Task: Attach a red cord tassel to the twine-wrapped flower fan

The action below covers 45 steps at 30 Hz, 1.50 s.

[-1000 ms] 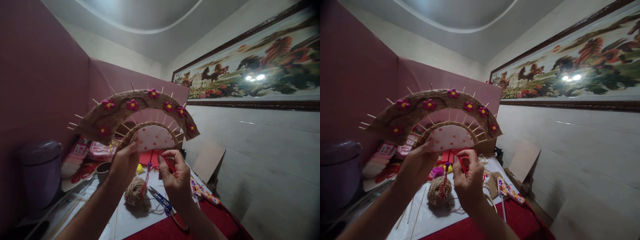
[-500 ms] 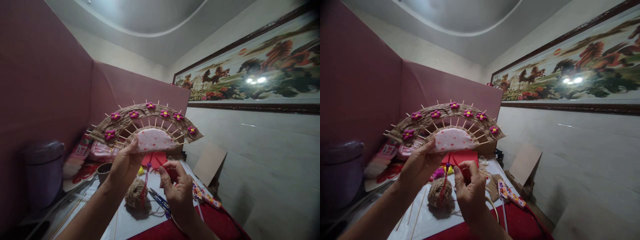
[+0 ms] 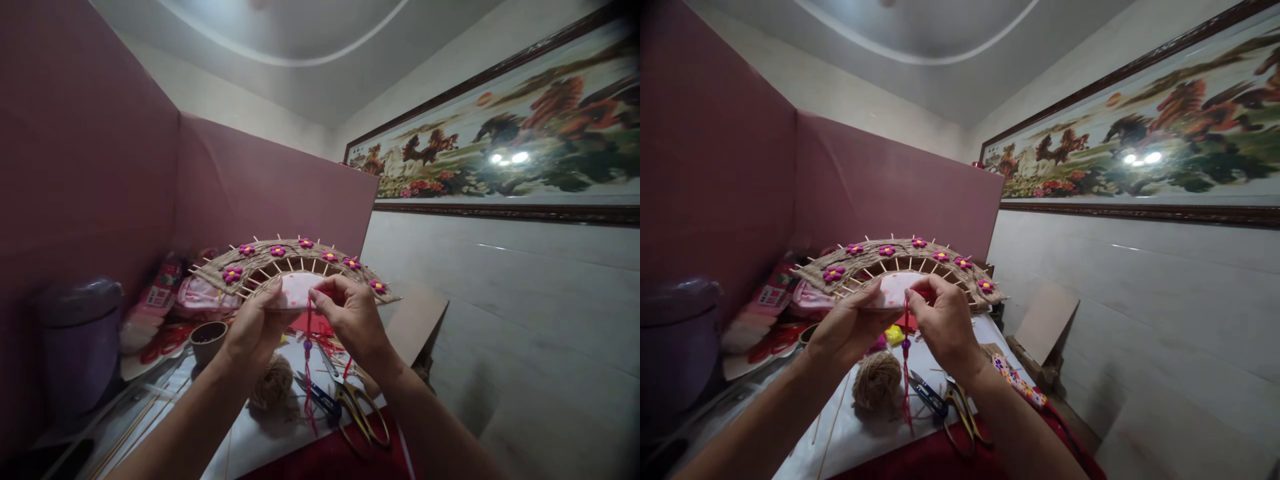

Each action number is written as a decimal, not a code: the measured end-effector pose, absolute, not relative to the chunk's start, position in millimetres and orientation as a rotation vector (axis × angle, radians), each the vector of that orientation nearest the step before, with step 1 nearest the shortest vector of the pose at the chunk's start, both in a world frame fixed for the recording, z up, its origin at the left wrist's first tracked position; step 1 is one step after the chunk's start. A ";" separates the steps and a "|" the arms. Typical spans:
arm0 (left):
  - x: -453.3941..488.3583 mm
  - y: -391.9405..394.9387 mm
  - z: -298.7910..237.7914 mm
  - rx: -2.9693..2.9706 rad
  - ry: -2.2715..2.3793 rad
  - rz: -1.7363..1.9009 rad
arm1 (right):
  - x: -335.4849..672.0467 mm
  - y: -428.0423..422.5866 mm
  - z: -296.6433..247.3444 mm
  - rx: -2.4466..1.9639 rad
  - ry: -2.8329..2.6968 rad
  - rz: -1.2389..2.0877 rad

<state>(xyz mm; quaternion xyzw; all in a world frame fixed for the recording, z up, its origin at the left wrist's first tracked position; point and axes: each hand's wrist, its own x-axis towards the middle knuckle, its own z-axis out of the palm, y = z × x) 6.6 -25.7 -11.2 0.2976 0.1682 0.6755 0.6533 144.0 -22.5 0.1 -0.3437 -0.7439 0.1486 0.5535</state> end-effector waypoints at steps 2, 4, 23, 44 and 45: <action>5.5 -24.6 -12.5 0.660 0.423 1.526 | 145.5 -20.9 0.3 -0.844 -1.795 0.249; 4.3 -24.2 -13.2 0.642 0.461 1.520 | 145.9 -21.0 1.8 -0.882 -1.826 0.153; -0.8 -23.4 -10.9 0.642 0.568 1.465 | 150.3 -9.6 25.1 -0.984 -1.978 0.189; -2.3 -27.5 -7.3 0.503 0.459 1.439 | 148.9 0.5 43.2 -1.014 -1.986 0.768; -2.0 -27.5 -7.3 0.511 0.448 1.455 | 147.9 0.6 43.2 -1.020 -1.982 0.754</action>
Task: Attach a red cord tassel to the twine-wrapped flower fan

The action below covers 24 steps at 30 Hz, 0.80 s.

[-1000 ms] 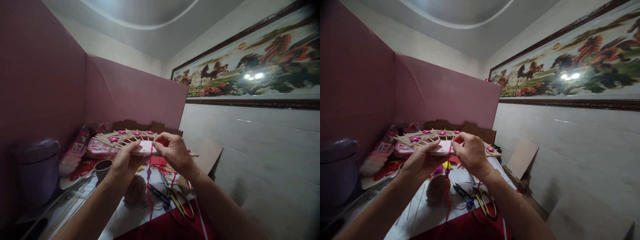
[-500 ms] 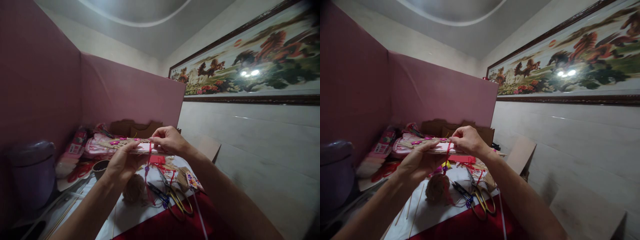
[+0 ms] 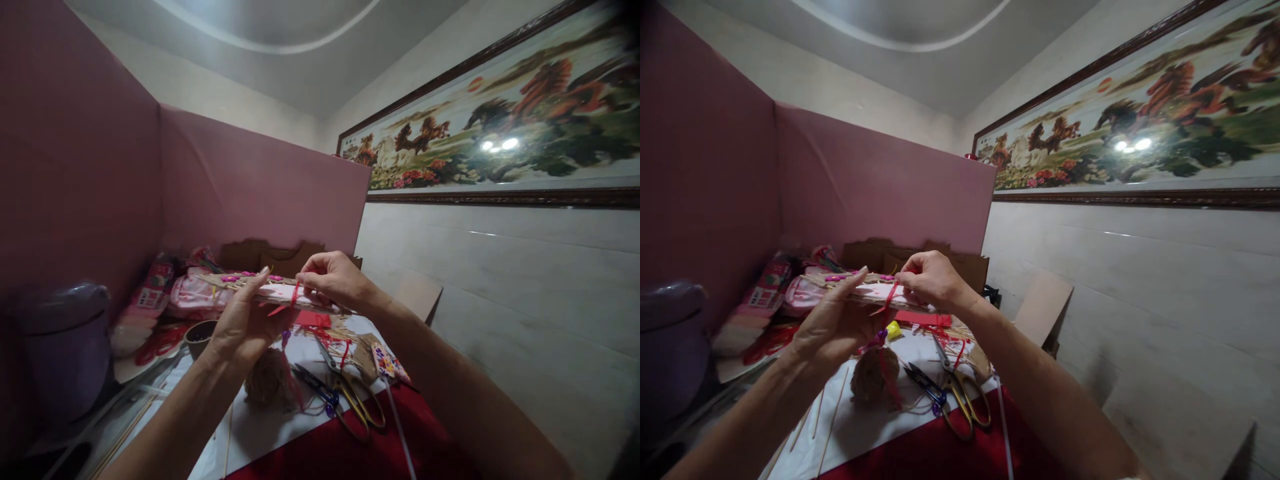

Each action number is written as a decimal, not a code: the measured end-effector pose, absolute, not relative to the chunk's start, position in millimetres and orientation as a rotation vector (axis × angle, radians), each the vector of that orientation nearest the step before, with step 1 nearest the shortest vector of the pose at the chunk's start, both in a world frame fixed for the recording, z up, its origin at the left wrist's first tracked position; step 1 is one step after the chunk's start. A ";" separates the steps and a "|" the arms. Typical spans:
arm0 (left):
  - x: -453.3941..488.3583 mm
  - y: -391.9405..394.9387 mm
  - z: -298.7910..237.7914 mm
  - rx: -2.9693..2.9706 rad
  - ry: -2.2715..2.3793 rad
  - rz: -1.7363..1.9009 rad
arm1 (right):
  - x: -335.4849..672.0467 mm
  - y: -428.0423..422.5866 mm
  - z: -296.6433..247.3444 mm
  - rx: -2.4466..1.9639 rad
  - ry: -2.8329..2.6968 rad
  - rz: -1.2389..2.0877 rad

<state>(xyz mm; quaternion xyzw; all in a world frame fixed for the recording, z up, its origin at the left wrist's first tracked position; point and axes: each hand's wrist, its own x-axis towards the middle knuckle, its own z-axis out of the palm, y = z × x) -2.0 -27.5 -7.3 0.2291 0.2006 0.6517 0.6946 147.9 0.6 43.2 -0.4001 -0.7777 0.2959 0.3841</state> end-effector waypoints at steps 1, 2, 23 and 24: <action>-1.7 -27.2 -7.4 0.527 0.443 1.468 | 146.9 0.9 43.2 -1.022 -1.978 0.740; -1.2 -26.5 -7.7 0.547 0.441 1.477 | 145.9 1.2 43.2 -1.023 -1.973 0.732; 0.0 -26.6 -9.9 0.696 0.475 1.430 | 139.1 0.6 43.6 -0.988 -1.981 0.866; 0.1 -26.3 -10.5 0.716 0.465 1.430 | 139.4 0.2 44.0 -0.992 -1.983 0.854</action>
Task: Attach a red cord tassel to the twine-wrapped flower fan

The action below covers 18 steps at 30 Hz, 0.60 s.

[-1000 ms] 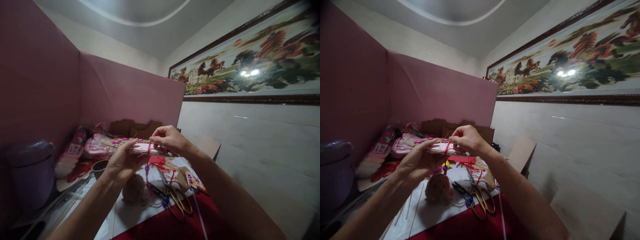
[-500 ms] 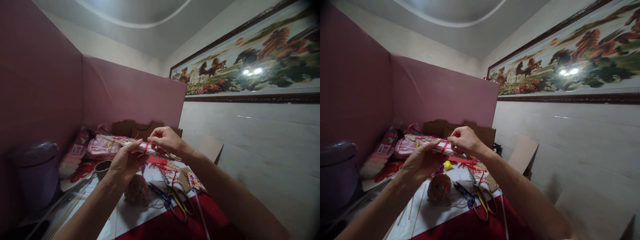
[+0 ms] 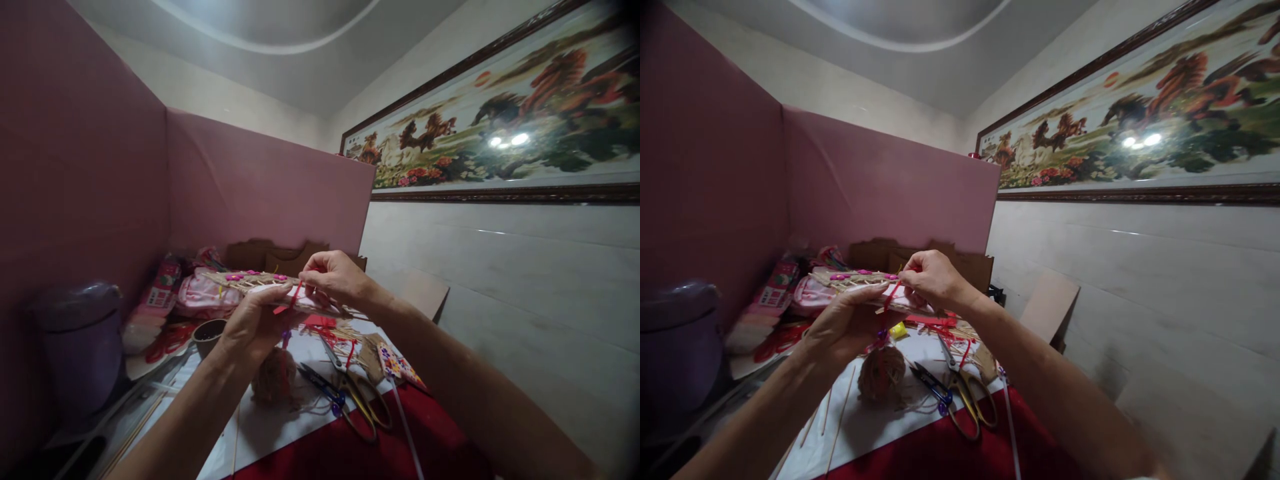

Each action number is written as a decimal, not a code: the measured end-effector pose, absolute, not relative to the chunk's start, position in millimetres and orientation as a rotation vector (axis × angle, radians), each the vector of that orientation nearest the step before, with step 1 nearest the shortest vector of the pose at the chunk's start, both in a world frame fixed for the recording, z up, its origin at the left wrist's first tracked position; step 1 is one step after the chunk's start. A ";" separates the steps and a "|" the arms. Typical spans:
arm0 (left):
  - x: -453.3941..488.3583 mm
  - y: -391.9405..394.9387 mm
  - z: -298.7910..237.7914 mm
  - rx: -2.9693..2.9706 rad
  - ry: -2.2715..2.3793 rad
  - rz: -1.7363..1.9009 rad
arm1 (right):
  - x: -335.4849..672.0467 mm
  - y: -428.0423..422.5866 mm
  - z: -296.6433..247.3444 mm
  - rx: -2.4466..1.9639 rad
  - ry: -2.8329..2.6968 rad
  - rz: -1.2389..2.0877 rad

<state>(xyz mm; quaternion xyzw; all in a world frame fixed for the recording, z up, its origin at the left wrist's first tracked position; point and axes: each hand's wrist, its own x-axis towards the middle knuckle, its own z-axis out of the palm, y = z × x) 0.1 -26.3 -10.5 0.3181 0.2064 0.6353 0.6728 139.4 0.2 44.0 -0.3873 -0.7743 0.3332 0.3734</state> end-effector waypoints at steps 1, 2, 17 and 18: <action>0.2 -25.9 -11.1 0.738 0.452 1.428 | 139.7 -0.4 44.5 -0.997 -1.987 0.842; 0.2 -25.6 -11.6 0.757 0.439 1.424 | 140.0 -1.1 45.1 -1.005 -1.990 0.833; 2.6 -28.6 -8.2 0.695 0.446 1.403 | 142.8 -2.0 46.8 -0.977 -2.022 0.802; 2.8 -28.0 -8.6 0.684 0.458 1.398 | 142.6 -1.7 46.8 -0.984 -2.023 0.796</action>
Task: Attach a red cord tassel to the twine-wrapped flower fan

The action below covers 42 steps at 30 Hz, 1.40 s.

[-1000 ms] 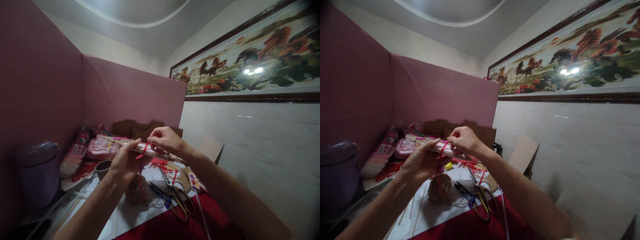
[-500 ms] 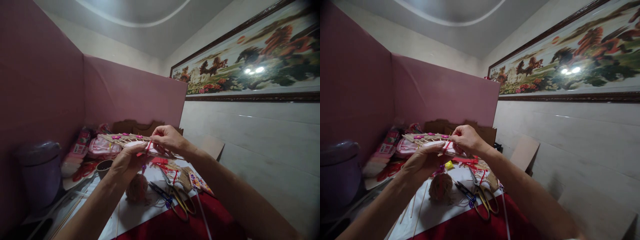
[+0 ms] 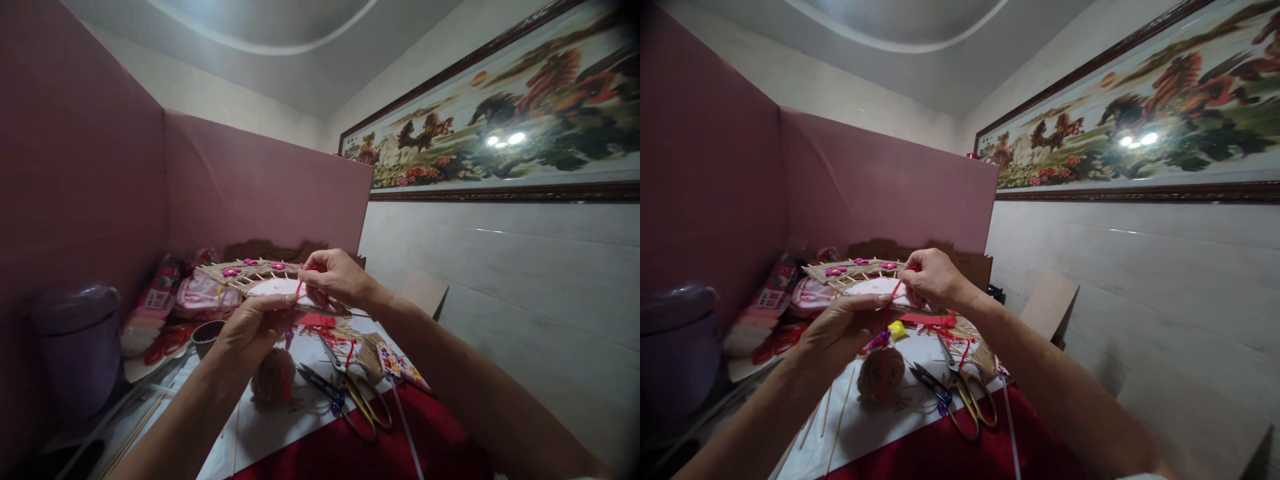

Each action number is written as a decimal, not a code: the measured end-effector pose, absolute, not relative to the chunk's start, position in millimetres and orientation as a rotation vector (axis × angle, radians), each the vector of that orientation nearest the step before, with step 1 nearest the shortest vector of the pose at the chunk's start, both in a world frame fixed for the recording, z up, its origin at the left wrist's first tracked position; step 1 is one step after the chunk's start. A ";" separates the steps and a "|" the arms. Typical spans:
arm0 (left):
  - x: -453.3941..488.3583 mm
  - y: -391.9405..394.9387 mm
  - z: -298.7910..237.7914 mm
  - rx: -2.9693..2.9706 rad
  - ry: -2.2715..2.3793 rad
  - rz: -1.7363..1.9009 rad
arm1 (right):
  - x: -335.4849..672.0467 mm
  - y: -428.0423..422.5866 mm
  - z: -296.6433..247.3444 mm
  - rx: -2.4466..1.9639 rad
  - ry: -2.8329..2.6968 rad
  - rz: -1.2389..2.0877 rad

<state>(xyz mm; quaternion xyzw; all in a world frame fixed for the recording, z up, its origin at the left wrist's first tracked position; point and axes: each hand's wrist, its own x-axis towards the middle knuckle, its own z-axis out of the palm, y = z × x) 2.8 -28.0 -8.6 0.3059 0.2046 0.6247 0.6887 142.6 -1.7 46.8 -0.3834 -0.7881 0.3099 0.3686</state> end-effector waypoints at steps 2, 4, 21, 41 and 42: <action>3.2 -26.6 -9.8 0.675 0.480 1.389 | 142.1 -1.2 46.8 -1.008 -2.031 0.789; 3.3 -25.0 -11.2 0.673 0.497 1.391 | 141.6 -1.0 46.7 -1.019 -2.035 0.789; 5.4 -23.8 -8.3 0.648 0.451 1.472 | 147.0 -5.1 37.6 -0.855 -2.031 0.486; 4.0 -22.2 -11.8 0.691 0.480 1.525 | 147.9 -24.1 48.8 -0.967 -2.403 -0.257; 3.7 -22.0 -12.1 0.682 0.485 1.525 | 147.2 -22.8 50.1 -0.972 -2.395 -0.229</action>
